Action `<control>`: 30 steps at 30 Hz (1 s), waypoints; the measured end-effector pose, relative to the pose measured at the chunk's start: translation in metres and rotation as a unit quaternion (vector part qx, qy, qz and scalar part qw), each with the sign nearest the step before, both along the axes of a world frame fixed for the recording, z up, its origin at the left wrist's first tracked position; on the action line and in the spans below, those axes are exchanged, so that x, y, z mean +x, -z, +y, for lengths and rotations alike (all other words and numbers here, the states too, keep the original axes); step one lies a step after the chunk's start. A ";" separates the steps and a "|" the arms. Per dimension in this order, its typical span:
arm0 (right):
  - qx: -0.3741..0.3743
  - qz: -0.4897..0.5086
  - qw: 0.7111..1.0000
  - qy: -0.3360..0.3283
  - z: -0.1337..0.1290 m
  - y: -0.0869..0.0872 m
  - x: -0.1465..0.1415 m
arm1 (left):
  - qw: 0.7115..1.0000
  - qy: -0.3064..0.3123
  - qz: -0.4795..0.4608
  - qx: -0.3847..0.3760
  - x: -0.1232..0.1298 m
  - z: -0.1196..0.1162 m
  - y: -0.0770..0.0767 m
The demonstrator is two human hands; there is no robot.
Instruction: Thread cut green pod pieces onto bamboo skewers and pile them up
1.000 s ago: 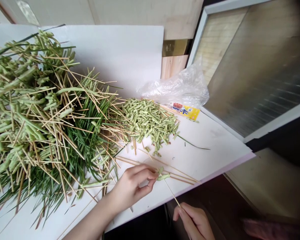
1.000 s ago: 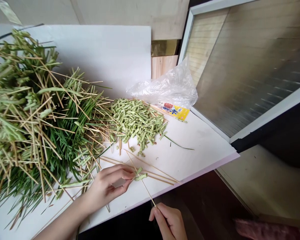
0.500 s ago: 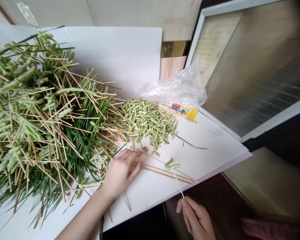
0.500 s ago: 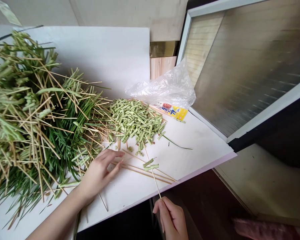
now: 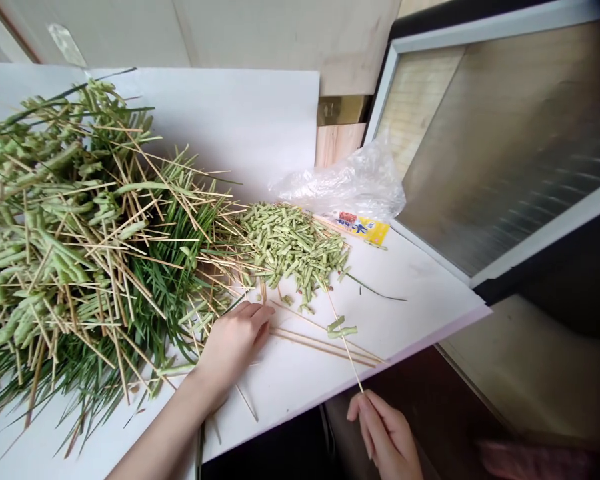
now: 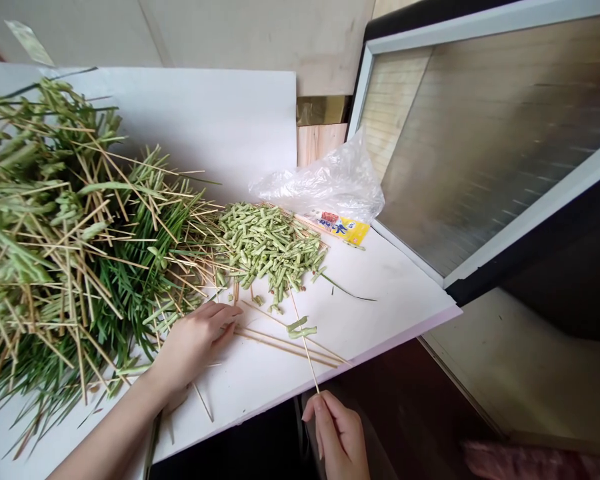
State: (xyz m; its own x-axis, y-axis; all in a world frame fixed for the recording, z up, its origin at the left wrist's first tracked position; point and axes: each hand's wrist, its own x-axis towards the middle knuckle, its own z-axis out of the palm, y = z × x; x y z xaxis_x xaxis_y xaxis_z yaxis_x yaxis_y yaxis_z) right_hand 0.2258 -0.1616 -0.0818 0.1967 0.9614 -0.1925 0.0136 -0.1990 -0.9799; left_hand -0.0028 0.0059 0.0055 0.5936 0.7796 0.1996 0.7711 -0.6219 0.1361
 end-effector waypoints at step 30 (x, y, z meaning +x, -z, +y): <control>0.041 0.016 0.999 0.020 0.006 0.006 0.001 | 0.964 -0.189 0.178 -0.052 0.069 0.049 -0.021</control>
